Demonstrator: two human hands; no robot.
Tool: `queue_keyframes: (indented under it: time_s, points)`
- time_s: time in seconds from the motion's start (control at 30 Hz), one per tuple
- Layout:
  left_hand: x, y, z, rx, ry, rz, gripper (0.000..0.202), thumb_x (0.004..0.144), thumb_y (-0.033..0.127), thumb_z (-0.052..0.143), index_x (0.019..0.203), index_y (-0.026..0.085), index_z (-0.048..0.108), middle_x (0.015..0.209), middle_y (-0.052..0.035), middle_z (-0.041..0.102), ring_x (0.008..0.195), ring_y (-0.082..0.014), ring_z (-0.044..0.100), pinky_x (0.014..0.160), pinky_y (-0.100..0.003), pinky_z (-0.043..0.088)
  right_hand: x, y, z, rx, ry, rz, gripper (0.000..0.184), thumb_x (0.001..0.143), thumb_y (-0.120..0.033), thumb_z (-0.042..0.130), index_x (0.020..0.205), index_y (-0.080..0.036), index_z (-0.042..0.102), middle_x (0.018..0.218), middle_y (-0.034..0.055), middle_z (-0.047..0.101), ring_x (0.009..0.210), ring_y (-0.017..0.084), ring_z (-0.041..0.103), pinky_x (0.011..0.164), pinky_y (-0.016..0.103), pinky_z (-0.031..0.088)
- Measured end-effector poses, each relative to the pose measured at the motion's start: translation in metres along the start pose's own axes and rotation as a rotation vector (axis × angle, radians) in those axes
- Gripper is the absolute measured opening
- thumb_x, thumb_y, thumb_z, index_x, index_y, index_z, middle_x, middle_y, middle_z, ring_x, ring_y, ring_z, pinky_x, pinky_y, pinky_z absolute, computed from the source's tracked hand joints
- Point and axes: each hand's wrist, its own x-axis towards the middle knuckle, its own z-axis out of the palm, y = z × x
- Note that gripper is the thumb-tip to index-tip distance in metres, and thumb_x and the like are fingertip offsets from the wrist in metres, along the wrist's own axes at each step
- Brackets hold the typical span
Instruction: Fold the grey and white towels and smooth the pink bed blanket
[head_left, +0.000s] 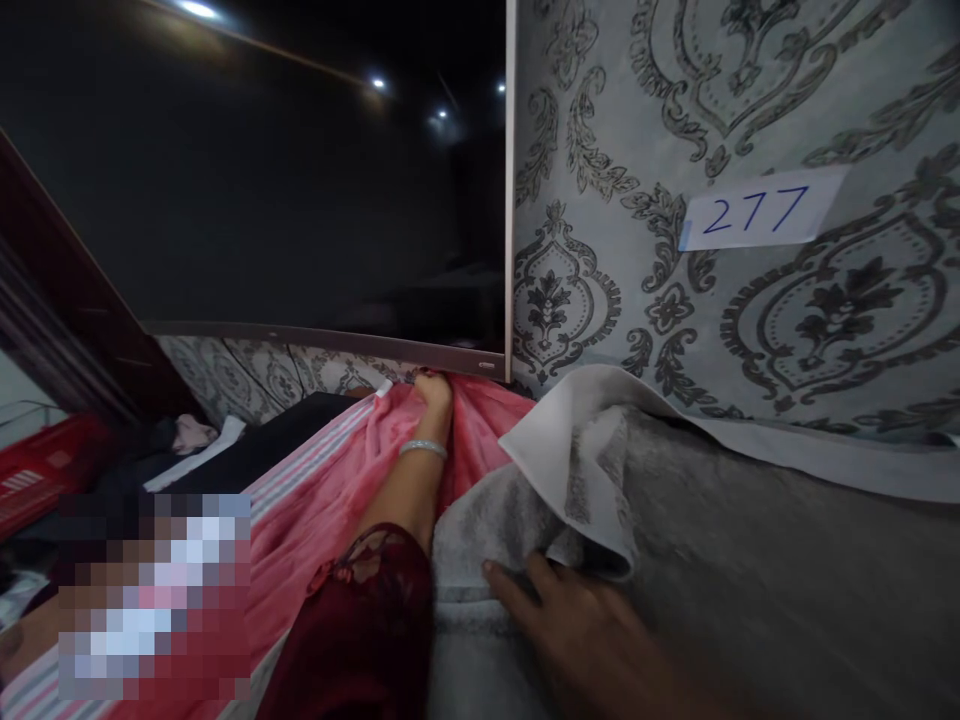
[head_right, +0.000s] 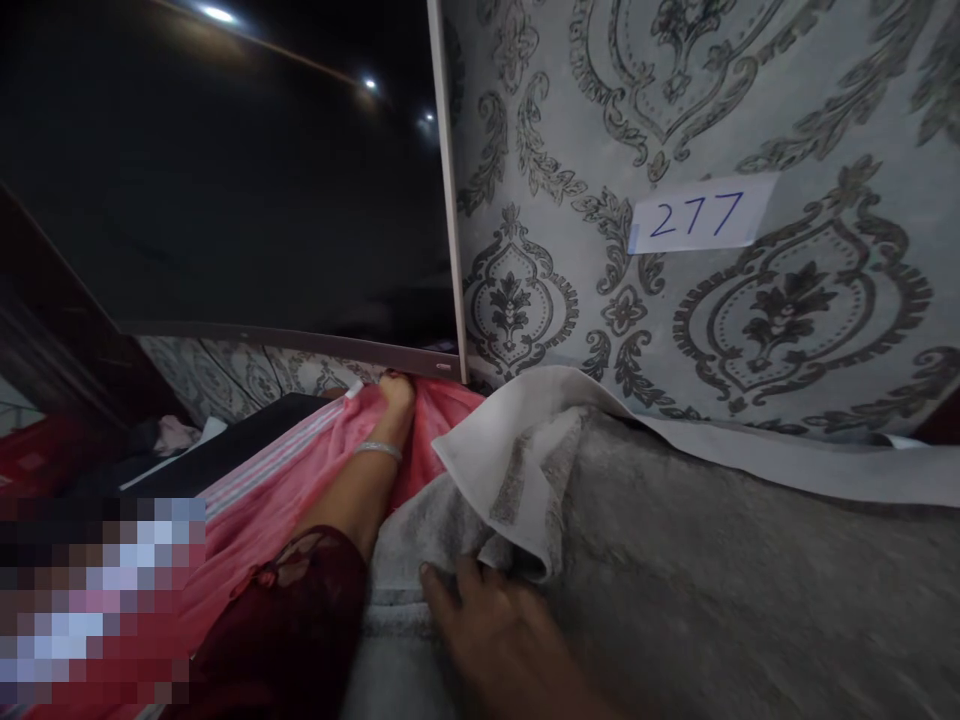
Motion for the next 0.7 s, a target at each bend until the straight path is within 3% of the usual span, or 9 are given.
queue_keyframes:
  time_s: [0.2, 0.4, 0.57, 0.7]
  points:
    - [-0.026, -0.015, 0.000, 0.215, -0.088, 0.039, 0.035, 0.088, 0.015, 0.056, 0.122, 0.016, 0.065, 0.130, -0.0177, 0.062, 0.120, -0.0301, 0.059, 0.107, -0.042, 0.045, 0.001, -0.001, 0.004, 0.001, 0.013, 0.011, 0.063, 0.078, -0.007, 0.050, 0.139, -0.023, 0.049, 0.110, 0.0080, 0.070, 0.078, 0.018, 0.067, 0.059, 0.027, 0.043]
    - [-0.020, -0.014, -0.012, 0.329, -0.128, 0.057, 0.049, 0.081, 0.014, 0.059, 0.130, 0.014, 0.061, 0.139, -0.0177, 0.058, 0.125, -0.0269, 0.059, 0.107, -0.034, 0.045, -0.002, -0.001, 0.012, 0.118, -0.017, 0.043, 0.071, 0.078, -0.007, 0.050, 0.145, -0.027, 0.044, 0.116, 0.0071, 0.067, 0.086, 0.018, 0.066, 0.067, 0.026, 0.044]
    - [-0.002, -0.011, -0.049, 0.410, -0.186, 0.023, 0.043, 0.084, 0.022, 0.057, 0.126, 0.014, 0.064, 0.126, -0.0143, 0.068, 0.114, -0.0232, 0.066, 0.093, -0.027, 0.051, 0.000, -0.003, 0.010, 0.172, -0.044, 0.074, 0.074, 0.073, -0.002, 0.048, 0.142, -0.027, 0.050, 0.116, 0.0069, 0.067, 0.087, 0.018, 0.066, 0.070, 0.026, 0.045]
    - [-0.012, -0.030, -0.099, 0.543, -0.266, -0.061, 0.024, 0.081, 0.034, 0.065, 0.094, 0.016, 0.074, 0.094, -0.0146, 0.075, 0.102, -0.0287, 0.070, 0.085, -0.030, 0.052, 0.003, -0.006, 0.003, 0.201, -0.116, 0.124, 0.077, 0.072, 0.001, 0.046, 0.143, -0.028, 0.052, 0.123, 0.0088, 0.066, 0.095, 0.020, 0.067, 0.076, 0.028, 0.048]
